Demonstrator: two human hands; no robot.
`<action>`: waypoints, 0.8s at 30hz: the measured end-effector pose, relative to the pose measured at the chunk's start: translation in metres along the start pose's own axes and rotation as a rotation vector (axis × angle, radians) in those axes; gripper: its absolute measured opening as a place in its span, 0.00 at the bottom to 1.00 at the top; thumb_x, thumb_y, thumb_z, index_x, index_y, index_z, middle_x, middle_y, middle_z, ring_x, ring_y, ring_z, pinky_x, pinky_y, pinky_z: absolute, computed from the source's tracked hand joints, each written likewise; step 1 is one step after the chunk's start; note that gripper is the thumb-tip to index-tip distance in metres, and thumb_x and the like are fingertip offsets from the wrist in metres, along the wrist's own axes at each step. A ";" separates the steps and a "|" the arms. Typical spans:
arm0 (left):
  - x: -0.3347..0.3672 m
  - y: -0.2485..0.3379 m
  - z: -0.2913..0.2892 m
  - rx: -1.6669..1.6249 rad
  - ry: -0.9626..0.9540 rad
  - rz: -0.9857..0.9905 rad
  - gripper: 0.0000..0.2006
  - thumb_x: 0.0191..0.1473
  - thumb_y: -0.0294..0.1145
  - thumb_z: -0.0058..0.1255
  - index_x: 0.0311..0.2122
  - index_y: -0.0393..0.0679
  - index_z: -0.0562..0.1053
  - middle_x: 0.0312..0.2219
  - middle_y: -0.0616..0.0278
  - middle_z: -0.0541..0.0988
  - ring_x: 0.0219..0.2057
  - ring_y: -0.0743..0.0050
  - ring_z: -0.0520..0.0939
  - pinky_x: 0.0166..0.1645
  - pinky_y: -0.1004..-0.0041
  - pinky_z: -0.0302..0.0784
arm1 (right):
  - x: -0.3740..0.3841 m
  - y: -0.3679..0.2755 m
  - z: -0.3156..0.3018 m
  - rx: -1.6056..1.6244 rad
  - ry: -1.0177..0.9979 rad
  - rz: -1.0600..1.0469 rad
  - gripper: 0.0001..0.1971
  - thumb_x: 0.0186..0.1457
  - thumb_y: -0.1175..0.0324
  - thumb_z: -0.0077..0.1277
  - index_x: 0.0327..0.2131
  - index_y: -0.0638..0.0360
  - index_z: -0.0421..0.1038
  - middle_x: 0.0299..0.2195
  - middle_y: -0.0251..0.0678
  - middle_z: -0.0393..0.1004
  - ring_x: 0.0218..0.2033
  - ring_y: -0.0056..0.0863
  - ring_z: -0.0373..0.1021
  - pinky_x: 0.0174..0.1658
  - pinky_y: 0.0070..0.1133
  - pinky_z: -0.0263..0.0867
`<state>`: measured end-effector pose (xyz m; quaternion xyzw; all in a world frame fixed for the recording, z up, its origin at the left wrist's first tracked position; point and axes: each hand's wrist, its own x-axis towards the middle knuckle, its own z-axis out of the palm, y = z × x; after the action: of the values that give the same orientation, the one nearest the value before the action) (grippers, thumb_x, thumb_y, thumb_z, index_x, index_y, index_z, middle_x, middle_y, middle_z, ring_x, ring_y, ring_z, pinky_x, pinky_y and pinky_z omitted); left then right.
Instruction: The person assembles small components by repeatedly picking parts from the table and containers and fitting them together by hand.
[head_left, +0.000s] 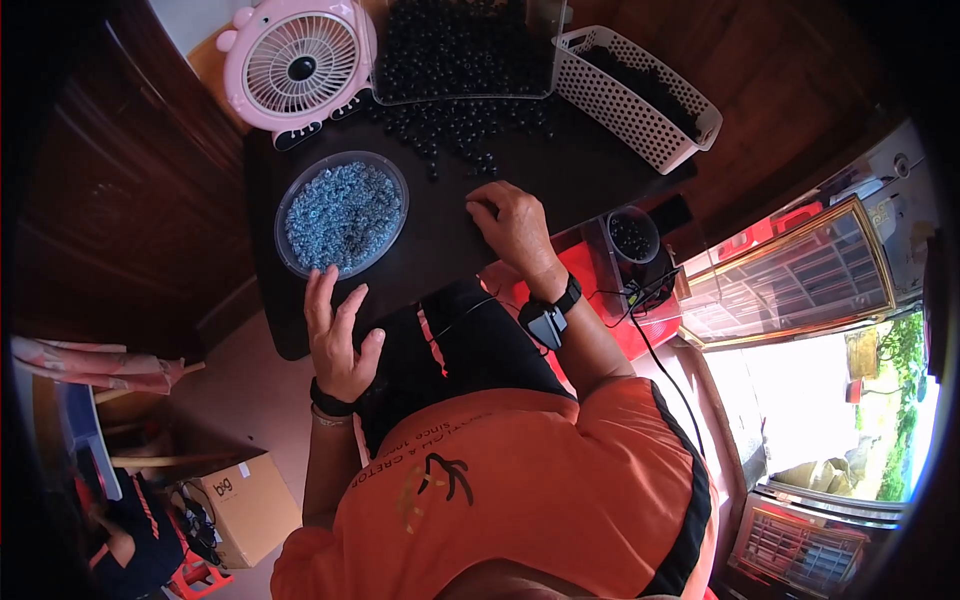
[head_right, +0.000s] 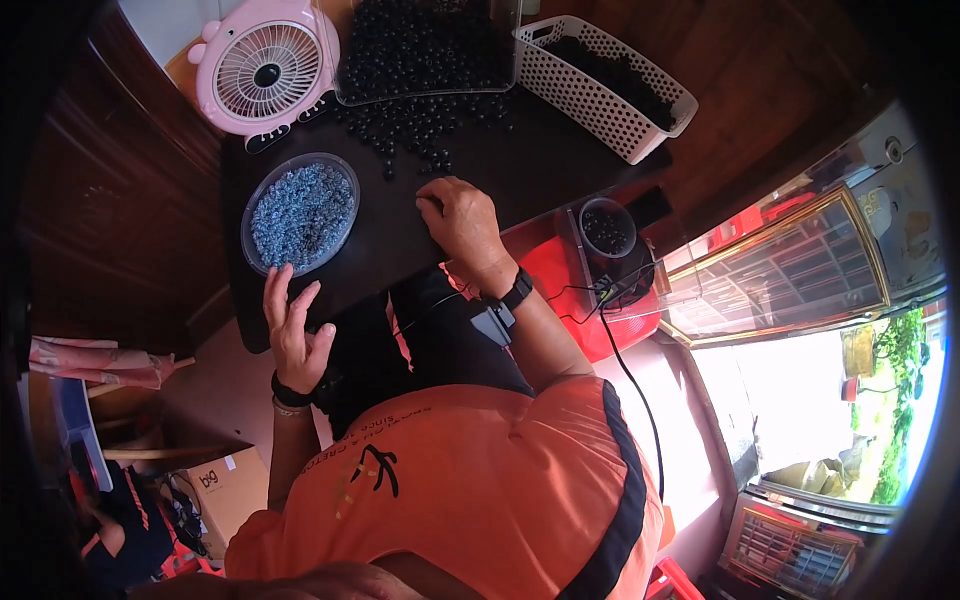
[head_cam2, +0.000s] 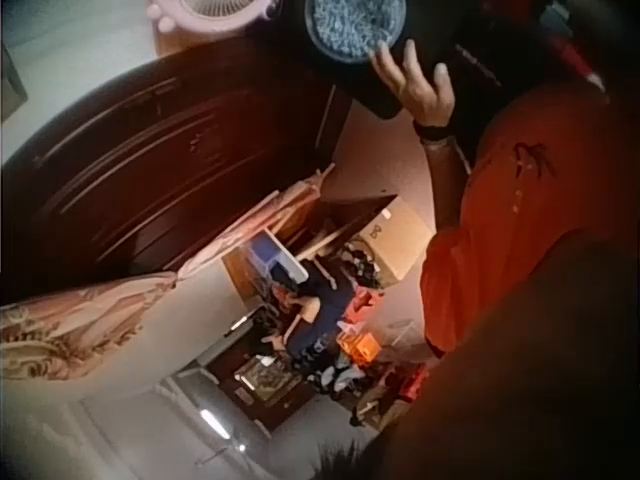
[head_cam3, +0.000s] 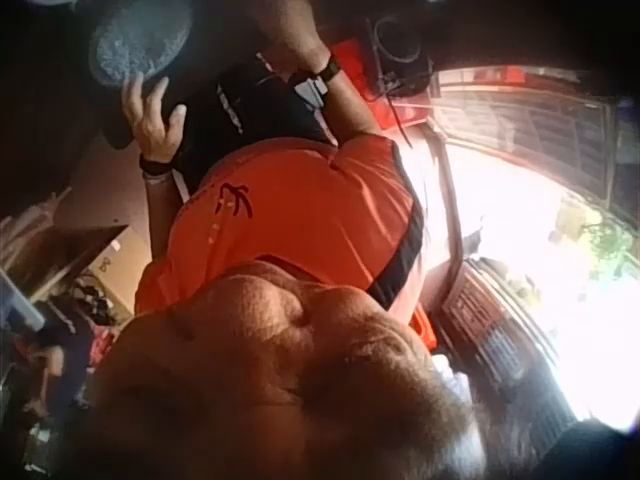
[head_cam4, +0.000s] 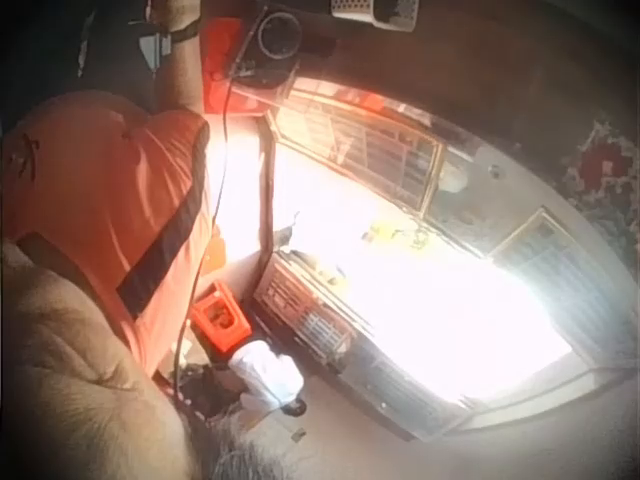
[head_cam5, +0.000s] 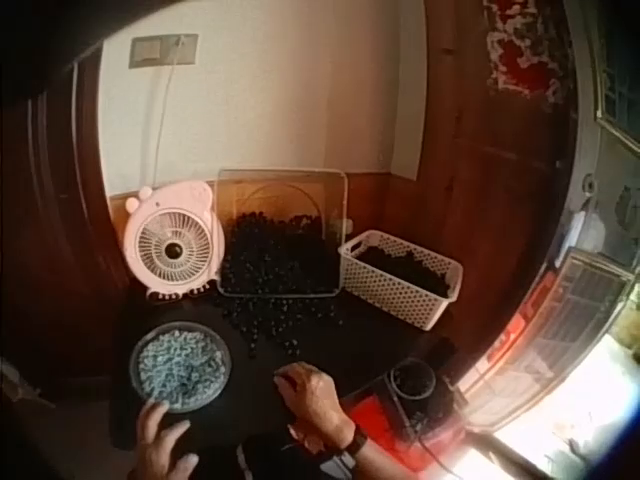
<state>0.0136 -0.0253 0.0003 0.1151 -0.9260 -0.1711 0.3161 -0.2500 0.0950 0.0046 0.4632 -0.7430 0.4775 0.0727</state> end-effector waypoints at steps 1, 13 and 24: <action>-0.001 0.000 0.000 -0.001 0.007 0.001 0.23 0.47 0.34 0.48 0.49 0.35 0.69 0.58 0.42 0.56 0.61 0.40 0.52 0.62 0.50 0.49 | 0.004 0.008 -0.004 -0.003 0.001 -0.006 0.05 0.45 0.71 0.53 0.28 0.59 0.74 0.26 0.38 0.74 0.29 0.37 0.72 0.33 0.28 0.68; -0.006 -0.013 -0.006 -0.434 0.057 -0.052 0.20 0.48 0.34 0.48 0.46 0.37 0.71 0.58 0.53 0.60 0.64 0.54 0.50 0.61 0.59 0.52 | 0.083 0.070 -0.024 -0.172 -0.268 0.137 0.14 0.46 0.62 0.54 0.36 0.58 0.75 0.28 0.40 0.77 0.31 0.37 0.74 0.37 0.28 0.69; -0.005 -0.013 -0.010 -0.470 0.052 -0.072 0.18 0.45 0.31 0.51 0.45 0.40 0.72 0.57 0.52 0.62 0.63 0.50 0.52 0.62 0.58 0.51 | 0.099 0.062 -0.014 -0.439 -0.320 0.032 0.11 0.45 0.63 0.54 0.31 0.60 0.74 0.28 0.40 0.77 0.30 0.34 0.74 0.36 0.27 0.69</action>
<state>0.0251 -0.0379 0.0004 0.0757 -0.8475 -0.3903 0.3518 -0.3573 0.0512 0.0265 0.4944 -0.8379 0.2269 0.0454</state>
